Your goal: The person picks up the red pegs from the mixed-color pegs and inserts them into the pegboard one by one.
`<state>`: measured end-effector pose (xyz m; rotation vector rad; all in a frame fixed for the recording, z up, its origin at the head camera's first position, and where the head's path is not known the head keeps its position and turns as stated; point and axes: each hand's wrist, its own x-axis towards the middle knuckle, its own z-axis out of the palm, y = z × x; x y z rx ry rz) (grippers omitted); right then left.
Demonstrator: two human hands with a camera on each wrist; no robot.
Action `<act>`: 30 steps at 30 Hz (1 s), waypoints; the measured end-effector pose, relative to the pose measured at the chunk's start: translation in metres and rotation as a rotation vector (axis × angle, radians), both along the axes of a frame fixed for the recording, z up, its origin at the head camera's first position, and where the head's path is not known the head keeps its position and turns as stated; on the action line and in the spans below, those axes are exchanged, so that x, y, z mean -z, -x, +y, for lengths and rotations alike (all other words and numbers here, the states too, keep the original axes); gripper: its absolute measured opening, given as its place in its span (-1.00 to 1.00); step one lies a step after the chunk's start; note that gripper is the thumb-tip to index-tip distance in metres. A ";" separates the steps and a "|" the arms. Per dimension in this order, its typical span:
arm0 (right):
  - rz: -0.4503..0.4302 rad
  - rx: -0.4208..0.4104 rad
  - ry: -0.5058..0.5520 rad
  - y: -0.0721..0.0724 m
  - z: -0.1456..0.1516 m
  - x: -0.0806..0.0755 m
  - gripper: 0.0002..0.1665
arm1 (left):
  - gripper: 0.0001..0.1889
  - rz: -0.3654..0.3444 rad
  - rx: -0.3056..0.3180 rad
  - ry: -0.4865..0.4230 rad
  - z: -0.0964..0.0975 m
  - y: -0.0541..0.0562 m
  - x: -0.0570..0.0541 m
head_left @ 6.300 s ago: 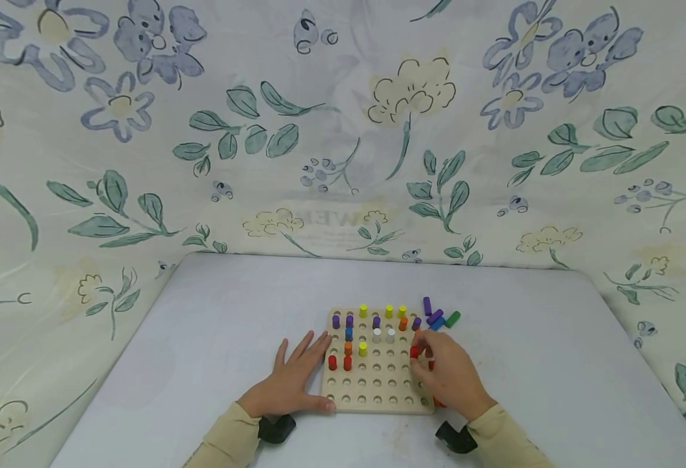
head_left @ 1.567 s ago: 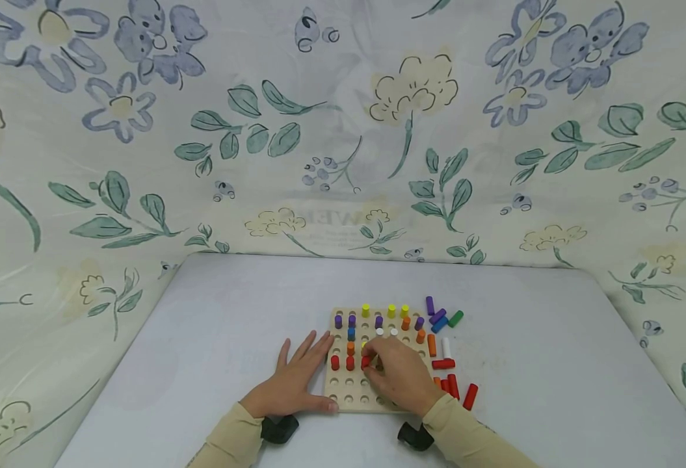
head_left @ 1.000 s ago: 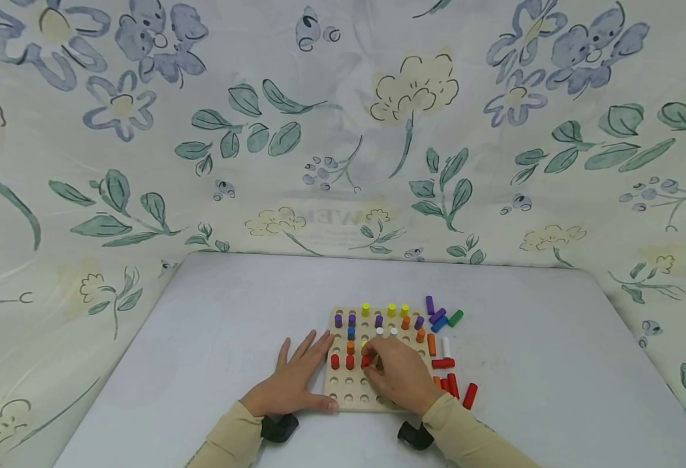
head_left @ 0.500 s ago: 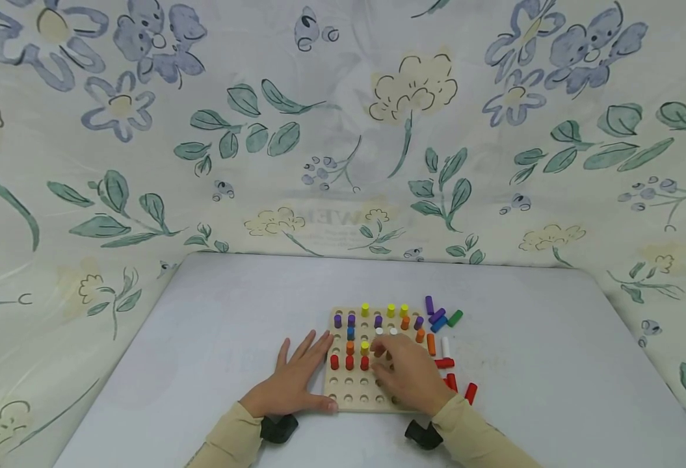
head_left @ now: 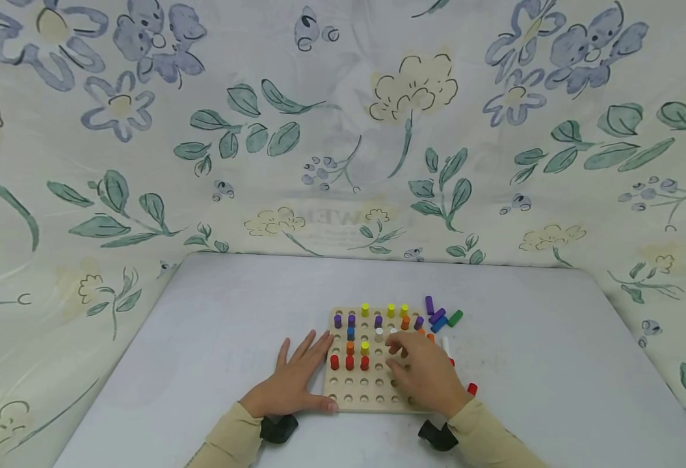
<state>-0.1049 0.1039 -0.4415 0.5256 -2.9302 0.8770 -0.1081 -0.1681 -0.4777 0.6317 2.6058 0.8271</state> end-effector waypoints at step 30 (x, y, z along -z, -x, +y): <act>0.065 0.103 0.003 -0.007 0.036 -0.003 -0.69 | 0.24 0.003 0.005 -0.001 0.001 0.000 0.001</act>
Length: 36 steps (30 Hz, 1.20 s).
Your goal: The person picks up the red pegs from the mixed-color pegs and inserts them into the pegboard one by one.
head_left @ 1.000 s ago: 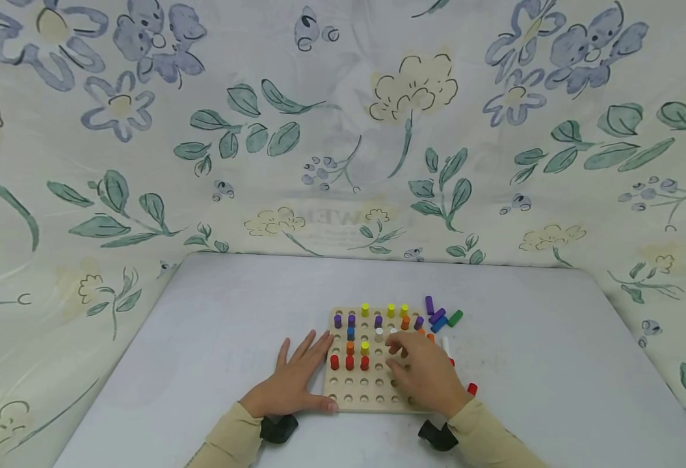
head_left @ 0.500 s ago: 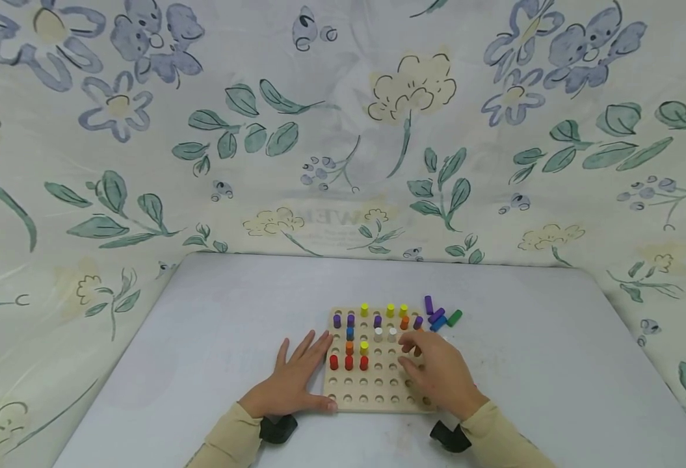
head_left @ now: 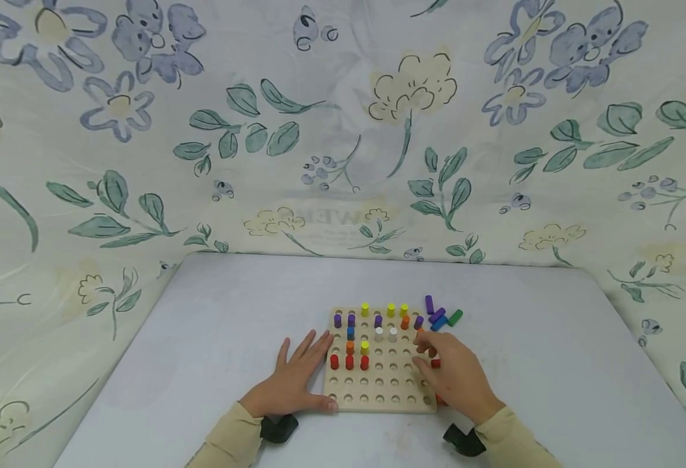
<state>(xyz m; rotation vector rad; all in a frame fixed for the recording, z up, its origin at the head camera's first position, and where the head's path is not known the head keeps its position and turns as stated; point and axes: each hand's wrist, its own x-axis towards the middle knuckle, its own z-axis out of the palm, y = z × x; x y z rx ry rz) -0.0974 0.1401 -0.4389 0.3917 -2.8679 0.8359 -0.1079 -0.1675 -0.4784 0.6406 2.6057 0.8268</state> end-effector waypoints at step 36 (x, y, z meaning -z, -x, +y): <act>0.017 0.092 -0.040 -0.010 0.035 0.000 -0.67 | 0.24 -0.001 -0.006 0.004 0.001 0.000 -0.001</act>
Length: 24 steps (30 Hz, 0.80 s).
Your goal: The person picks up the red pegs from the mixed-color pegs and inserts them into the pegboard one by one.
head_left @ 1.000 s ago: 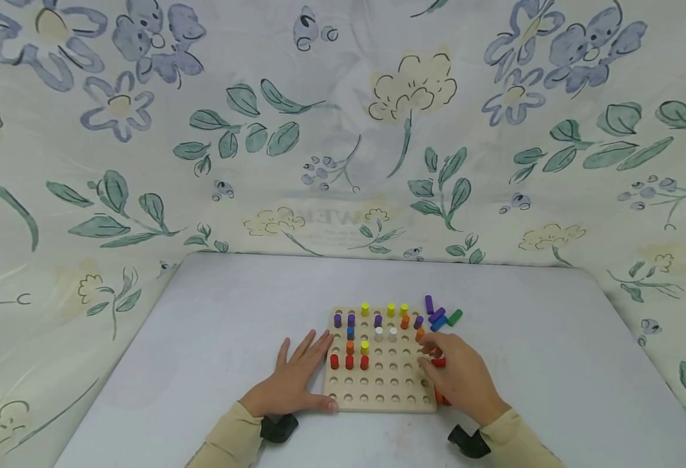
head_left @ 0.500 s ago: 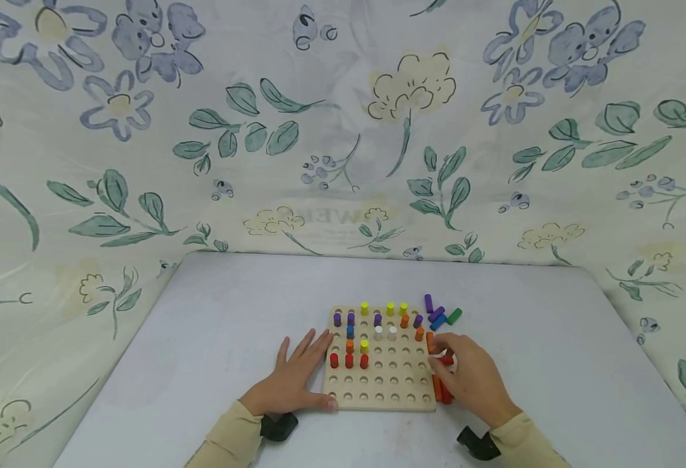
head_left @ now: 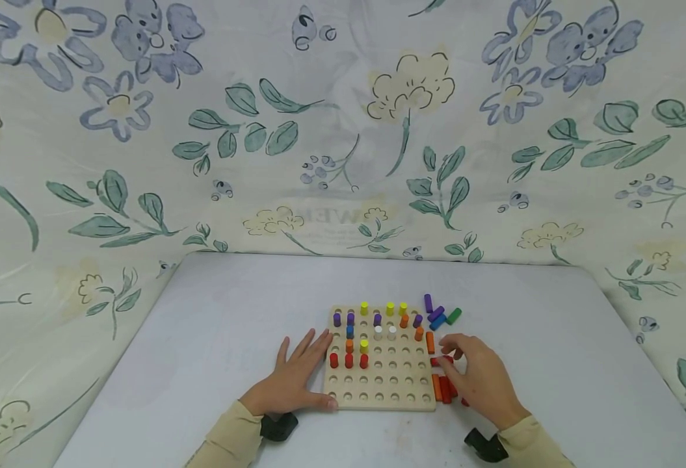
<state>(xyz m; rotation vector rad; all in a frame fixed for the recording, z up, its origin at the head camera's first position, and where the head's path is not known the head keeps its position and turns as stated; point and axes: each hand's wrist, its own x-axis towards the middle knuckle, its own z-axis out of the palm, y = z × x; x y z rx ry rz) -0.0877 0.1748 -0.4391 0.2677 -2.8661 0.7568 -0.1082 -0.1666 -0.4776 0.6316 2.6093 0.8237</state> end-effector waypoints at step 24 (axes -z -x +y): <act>-0.103 0.102 -0.021 -0.003 0.027 0.006 -0.61 | 0.25 -0.004 0.001 -0.007 0.000 0.001 0.000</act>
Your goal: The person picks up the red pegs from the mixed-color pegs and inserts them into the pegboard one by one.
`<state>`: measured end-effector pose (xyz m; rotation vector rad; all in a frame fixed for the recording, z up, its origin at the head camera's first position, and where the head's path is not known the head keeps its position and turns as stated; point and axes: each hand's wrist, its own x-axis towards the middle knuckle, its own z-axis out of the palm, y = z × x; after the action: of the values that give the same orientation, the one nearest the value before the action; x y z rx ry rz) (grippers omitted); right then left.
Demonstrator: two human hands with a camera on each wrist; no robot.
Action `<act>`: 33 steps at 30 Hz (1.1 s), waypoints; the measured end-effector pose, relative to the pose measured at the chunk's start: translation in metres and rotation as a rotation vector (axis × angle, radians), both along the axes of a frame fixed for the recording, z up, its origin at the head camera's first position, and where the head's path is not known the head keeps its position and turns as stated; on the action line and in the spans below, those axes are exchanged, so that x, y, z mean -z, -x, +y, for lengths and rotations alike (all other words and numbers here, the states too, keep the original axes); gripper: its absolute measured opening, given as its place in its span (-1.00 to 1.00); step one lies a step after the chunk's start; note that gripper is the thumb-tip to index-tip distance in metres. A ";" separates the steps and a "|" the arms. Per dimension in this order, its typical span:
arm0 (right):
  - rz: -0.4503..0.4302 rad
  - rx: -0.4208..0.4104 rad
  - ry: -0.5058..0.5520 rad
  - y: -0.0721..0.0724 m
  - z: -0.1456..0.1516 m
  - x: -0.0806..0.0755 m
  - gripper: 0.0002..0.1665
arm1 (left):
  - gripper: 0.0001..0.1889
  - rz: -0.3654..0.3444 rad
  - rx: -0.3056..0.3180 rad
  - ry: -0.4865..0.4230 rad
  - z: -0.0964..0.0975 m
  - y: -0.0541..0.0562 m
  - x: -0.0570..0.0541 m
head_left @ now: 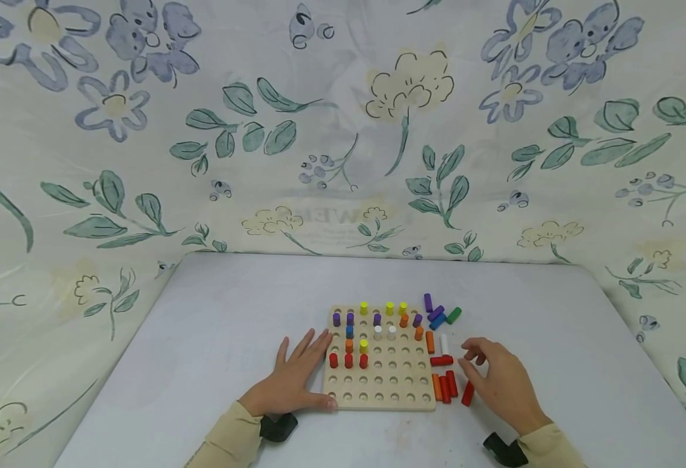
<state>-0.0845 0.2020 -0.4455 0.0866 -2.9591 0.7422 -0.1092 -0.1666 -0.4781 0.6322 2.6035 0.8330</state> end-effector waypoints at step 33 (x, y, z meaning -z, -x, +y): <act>-0.223 -0.001 -0.091 -0.009 0.017 0.012 -0.53 | 0.25 -0.001 -0.002 0.001 -0.001 0.000 0.001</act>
<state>-0.0756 0.2188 -0.4571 0.0115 -3.2041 0.6575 -0.1088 -0.1672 -0.4787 0.6281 2.6037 0.8321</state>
